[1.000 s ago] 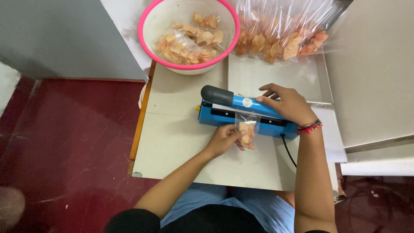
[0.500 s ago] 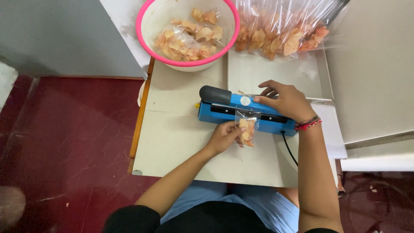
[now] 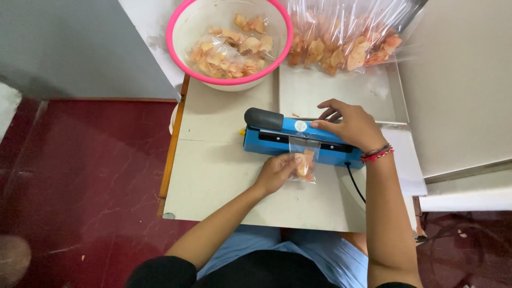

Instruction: Sealing small plastic bags of snacks using a manual heat sealer on a production table.

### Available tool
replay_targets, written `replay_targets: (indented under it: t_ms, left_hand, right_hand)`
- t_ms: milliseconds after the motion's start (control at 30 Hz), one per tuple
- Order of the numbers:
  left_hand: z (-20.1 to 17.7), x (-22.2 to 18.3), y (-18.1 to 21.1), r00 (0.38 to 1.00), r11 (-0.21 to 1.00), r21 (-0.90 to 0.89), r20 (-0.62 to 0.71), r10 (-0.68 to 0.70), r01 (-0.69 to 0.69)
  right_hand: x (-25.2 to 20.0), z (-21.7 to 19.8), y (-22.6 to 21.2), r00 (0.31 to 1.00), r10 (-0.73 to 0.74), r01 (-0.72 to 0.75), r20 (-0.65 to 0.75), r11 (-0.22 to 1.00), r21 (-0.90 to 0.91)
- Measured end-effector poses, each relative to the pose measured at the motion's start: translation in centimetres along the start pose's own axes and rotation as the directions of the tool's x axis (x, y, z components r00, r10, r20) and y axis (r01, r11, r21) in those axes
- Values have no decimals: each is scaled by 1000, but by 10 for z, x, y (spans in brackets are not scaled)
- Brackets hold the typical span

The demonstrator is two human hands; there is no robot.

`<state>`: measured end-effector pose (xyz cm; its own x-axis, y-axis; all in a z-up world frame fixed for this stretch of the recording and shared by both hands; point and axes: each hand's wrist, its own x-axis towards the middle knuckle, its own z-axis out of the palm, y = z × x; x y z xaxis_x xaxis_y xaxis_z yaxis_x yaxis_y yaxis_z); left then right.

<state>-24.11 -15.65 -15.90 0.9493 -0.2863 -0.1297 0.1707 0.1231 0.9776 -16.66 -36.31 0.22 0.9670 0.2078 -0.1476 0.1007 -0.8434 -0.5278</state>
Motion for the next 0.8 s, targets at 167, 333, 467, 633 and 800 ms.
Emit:
replay_targets:
  t_ms: [167, 333, 467, 633, 800]
  left_hand:
    - [3, -7, 14, 999, 983, 185, -40, -6, 13]
    - [2, 0, -2, 999, 996, 94, -52, 4, 0]
    - [5, -5, 6, 999, 1000, 16, -36, -7, 7]
    - [3, 0, -5, 999, 1000, -15, -45, 11, -12]
    - [2, 2, -1, 998, 997, 63, -47, 38, -35]
  right_hand:
    - [-2, 0, 0, 1000, 7, -7, 2, 1000, 21]
    - [-4, -3, -3, 1000, 2, -2, -5, 999, 50]
    - [-1, -5, 4, 1000, 8, -7, -6, 996, 89]
    - [0, -5, 8, 999, -27, 32, -32, 980, 198]
    - [-9, -5, -11, 999, 28, -25, -45, 998, 51]
